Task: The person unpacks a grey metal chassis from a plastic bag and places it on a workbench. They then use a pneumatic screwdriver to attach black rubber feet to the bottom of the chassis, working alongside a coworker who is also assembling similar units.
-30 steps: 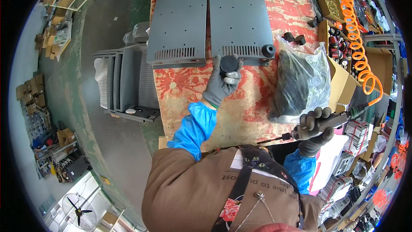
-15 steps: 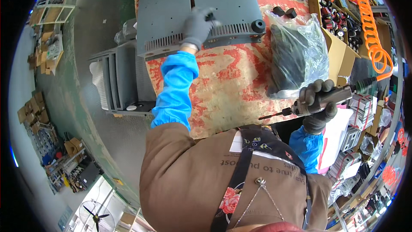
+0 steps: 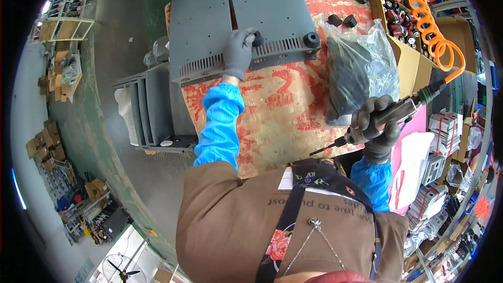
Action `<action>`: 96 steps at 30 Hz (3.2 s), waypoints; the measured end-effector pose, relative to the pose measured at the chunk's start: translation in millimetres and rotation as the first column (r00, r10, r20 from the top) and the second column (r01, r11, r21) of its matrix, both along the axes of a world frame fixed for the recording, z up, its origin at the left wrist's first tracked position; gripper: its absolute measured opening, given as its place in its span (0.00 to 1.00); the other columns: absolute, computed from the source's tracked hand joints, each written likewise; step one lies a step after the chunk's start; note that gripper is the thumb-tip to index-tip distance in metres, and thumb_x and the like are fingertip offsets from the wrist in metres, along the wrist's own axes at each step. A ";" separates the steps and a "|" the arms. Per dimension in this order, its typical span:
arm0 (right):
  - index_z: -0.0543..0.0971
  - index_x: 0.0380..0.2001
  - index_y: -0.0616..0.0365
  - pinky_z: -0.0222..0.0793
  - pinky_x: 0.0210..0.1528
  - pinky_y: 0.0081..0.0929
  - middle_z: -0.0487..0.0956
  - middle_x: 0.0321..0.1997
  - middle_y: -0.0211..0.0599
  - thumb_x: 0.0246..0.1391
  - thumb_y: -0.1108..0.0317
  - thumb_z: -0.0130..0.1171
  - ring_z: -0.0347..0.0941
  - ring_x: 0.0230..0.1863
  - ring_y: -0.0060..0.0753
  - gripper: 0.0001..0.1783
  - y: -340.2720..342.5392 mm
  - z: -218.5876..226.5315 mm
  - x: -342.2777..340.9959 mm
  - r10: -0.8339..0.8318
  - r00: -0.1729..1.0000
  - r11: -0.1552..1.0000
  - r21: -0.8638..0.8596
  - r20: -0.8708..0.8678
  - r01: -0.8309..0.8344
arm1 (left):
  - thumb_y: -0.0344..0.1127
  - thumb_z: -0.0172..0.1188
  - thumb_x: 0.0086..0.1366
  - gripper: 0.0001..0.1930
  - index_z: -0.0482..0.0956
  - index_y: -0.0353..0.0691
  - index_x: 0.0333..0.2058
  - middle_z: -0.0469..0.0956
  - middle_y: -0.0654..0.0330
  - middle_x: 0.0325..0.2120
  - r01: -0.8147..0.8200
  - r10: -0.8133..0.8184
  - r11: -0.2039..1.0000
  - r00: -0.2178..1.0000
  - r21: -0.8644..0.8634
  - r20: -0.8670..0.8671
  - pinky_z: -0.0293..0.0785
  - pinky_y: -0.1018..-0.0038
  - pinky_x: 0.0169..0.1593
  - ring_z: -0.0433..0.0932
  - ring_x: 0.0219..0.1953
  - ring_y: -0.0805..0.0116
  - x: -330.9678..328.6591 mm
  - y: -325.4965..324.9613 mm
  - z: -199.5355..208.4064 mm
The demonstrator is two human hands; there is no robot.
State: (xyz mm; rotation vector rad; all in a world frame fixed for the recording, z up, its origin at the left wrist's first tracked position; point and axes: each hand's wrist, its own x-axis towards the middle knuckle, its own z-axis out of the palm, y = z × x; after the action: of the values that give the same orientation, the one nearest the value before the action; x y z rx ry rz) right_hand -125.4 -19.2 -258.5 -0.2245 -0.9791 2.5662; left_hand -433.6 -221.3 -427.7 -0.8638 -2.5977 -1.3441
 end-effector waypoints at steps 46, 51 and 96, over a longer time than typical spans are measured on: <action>0.65 0.59 0.55 0.75 0.44 0.43 0.78 0.42 0.39 0.53 0.60 0.66 0.75 0.34 0.33 0.33 -20.5 88.2 -58.3 -0.451 0.887 0.756 0.487 -0.098 0.438 | 0.52 0.61 0.66 0.21 0.81 0.36 0.42 0.77 0.65 0.23 -0.218 -0.774 0.594 0.109 0.775 0.624 0.65 0.81 0.21 0.71 0.20 0.79 167.0 33.7 94.0; 0.44 0.74 0.50 0.70 0.45 0.38 0.67 0.65 0.50 0.49 0.52 0.72 0.72 0.38 0.31 0.60 -13.2 89.7 -56.0 -0.074 0.960 0.779 0.585 -0.269 0.224 | 0.56 0.61 0.65 0.22 0.79 0.38 0.33 0.73 0.66 0.19 -0.256 -0.760 0.604 0.099 0.754 0.642 0.60 0.80 0.19 0.66 0.16 0.79 174.2 28.2 92.5; 0.70 0.46 0.46 0.66 0.22 0.41 0.68 0.21 0.30 0.49 0.63 0.71 0.65 0.19 0.33 0.23 1.8 18.6 -141.5 0.029 0.955 0.945 0.320 -0.294 0.070 | 0.45 0.79 0.37 0.31 0.80 0.45 0.43 0.78 0.63 0.40 -0.289 0.278 0.872 0.957 -0.394 -0.084 0.67 0.59 0.50 0.70 0.46 0.57 77.6 -0.7 72.9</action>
State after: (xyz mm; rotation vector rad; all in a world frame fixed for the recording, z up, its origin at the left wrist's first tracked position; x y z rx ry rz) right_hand -266.9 -17.4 -239.8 0.2332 -1.2506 2.2815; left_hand -356.0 -222.0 -354.8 -0.4960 -2.8874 -0.7279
